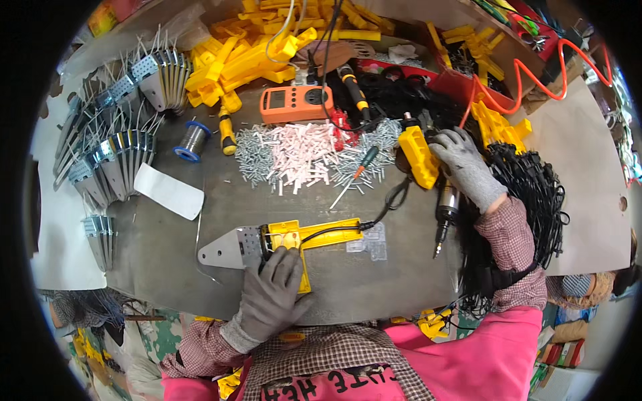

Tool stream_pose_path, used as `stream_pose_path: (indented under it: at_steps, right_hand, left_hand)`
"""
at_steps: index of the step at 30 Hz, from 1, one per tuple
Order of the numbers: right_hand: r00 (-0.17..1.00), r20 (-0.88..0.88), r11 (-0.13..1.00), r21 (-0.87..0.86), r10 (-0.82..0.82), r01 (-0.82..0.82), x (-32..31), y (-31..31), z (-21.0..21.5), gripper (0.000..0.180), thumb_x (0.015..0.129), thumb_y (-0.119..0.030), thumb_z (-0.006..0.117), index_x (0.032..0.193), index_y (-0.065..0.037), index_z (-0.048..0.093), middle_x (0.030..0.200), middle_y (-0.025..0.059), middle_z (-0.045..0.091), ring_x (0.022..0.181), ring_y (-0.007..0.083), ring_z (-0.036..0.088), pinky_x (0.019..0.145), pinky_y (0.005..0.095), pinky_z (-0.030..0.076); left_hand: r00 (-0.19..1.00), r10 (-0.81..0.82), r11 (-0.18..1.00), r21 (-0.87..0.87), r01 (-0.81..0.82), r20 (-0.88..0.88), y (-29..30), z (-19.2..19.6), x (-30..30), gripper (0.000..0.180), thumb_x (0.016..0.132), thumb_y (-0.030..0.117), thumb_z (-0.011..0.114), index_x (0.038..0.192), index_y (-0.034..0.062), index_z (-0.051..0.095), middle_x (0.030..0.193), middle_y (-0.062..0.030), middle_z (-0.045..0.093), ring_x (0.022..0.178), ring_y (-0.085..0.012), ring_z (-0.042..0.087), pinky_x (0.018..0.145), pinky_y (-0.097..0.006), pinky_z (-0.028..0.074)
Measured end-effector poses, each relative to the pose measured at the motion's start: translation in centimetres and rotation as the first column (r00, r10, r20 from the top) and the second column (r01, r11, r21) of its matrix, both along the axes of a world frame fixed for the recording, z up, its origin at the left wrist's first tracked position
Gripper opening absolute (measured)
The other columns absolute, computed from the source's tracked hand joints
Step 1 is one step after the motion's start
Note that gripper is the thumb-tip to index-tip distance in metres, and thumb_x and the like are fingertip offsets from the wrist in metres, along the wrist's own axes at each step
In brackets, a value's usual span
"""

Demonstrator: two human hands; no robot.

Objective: Assembling electronic housing components by soldering wires and securing with screws.

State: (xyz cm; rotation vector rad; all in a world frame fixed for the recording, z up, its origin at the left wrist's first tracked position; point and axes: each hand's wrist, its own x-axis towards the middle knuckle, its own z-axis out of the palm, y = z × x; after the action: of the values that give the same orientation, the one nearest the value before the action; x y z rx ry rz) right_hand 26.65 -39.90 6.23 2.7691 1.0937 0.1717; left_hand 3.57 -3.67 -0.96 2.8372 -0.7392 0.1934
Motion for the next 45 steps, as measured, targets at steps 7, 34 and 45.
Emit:
stream_pose_path:
  at_steps: [7,34,45]
  right_hand:
    - [0.999,0.007,0.87,0.491,-0.042,0.033,-1.0,0.4,3.7,0.038,0.074,-0.01,0.078,0.109,-0.004,0.065,0.095,0.0079,0.065,0.096,0.0243,0.065,0.098,0.039,0.049]
    - [0.856,-0.514,-0.138,0.845,0.057,0.517,-14.3,12.7,-3.6,0.02,0.097,-0.012,0.061,0.115,-0.004,0.058,0.103,0.0075,0.065,0.089,0.0167,0.064,0.083,0.03,0.052]
    - [0.638,-0.745,0.419,0.651,0.194,0.633,-14.8,17.2,-4.2,0.047,0.09,-0.022,0.067,0.131,-0.006,0.05,0.132,0.0147,0.053,0.123,0.0274,0.052,0.105,0.042,0.04]
  left_hand:
    - [1.0,0.004,0.999,-0.034,-0.003,0.023,0.0,-0.2,0.3,0.069,0.077,0.046,0.073,0.122,-0.004,0.059,0.133,-0.0159,0.055,0.129,-0.0318,0.047,0.104,-0.059,0.034]
    - [1.0,0.019,0.999,-0.032,-0.019,0.004,-0.2,-1.1,0.4,0.071,0.079,0.051,0.069,0.125,-0.0016,0.059,0.133,-0.0159,0.053,0.124,-0.0302,0.049,0.097,-0.057,0.036]
    - [0.999,-0.004,0.986,-0.167,-0.002,-0.035,0.0,-0.7,0.1,0.058,0.078,0.044,0.072,0.117,0.002,0.064,0.131,-0.0172,0.056,0.124,-0.0331,0.049,0.102,-0.061,0.035]
